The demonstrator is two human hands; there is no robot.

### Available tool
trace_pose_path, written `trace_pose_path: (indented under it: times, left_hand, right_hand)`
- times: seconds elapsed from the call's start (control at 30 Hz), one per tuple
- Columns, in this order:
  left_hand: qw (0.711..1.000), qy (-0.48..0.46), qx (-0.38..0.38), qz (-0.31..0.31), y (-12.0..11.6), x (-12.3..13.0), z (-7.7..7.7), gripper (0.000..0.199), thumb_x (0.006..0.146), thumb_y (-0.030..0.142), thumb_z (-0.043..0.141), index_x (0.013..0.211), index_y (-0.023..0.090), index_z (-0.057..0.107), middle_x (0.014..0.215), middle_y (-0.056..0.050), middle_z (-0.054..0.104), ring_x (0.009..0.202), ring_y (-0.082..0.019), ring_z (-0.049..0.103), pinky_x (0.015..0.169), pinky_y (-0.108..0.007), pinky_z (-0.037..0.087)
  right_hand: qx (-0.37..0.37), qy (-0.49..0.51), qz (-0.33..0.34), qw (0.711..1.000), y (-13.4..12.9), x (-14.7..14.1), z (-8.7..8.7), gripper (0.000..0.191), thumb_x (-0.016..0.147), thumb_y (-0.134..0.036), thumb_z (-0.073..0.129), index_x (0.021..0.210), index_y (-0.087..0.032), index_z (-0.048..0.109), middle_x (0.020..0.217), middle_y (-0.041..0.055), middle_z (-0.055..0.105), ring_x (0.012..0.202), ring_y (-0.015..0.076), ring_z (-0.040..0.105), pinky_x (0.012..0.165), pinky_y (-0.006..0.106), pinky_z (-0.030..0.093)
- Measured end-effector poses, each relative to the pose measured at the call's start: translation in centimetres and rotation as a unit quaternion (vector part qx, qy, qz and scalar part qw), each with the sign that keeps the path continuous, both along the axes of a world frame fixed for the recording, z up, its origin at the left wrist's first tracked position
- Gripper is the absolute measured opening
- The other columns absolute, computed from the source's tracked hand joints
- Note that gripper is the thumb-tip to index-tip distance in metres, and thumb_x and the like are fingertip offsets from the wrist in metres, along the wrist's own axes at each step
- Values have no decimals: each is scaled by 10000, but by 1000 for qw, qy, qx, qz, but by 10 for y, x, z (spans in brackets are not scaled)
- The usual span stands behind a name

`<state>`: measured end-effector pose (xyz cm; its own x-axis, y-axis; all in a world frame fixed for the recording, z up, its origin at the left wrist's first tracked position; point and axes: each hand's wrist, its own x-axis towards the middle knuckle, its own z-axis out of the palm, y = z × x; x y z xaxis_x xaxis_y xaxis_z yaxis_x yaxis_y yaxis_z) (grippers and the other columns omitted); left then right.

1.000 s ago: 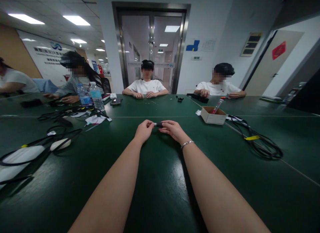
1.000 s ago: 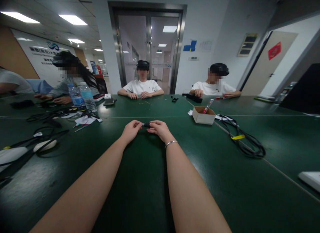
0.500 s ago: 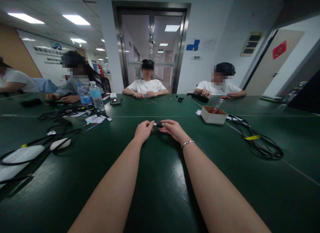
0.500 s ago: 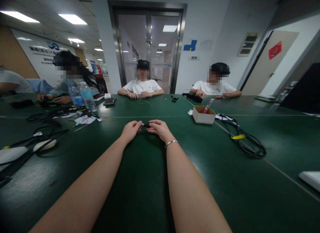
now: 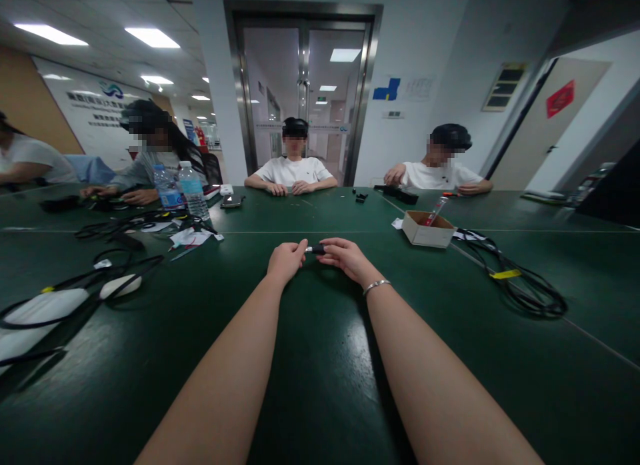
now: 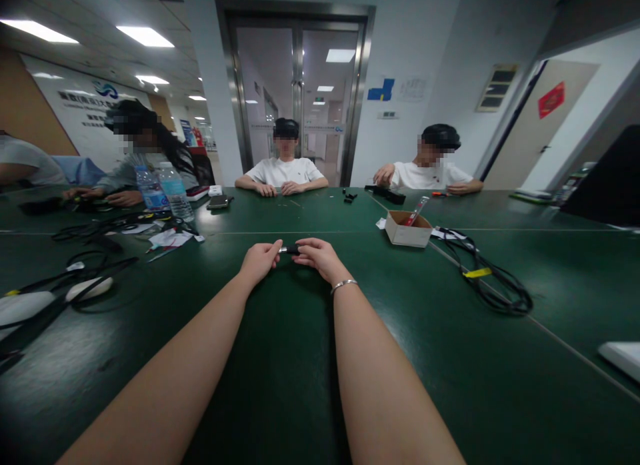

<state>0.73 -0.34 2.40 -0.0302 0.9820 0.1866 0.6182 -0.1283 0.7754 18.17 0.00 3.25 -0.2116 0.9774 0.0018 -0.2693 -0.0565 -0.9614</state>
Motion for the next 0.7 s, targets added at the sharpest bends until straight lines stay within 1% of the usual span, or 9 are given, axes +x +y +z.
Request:
trace_pose_path:
  times: [0.17,0.3,0.53,0.7]
  left_hand:
    - [1000,-3,-2,-2,0,0,0,558,845,613,353,612,180,616,540,-19,580,498,-151,512,531,-276,329]
    - [1000,-1,-2,8,3,-1,-2,548,837,613,364,589,185,599,518,-8,565,493,-147,506,529,-273,321]
    - [998,-61,-4,1,8,-3,-4,515,804,603,434,547,177,566,478,6,530,469,-131,468,541,-270,330]
    - [997,-77,-14,-2,9,-4,-5,504,798,597,449,557,172,574,482,6,535,463,-129,468,543,-269,337]
  right_hand:
    - [1,-5,9,1000,1,1,-1,182,844,38,525,930,-94,615,838,96,683,646,147,689,613,190,590]
    - [11,-4,14,1000,4,2,-4,183,827,31,540,930,-99,618,843,88,679,660,151,690,628,203,593]
    - [22,-6,24,999,5,3,-6,209,801,35,560,937,-105,636,863,87,676,689,157,691,660,218,597]
    - [27,-2,28,999,6,4,-7,213,792,31,584,938,-111,644,887,86,676,698,155,690,693,236,599]
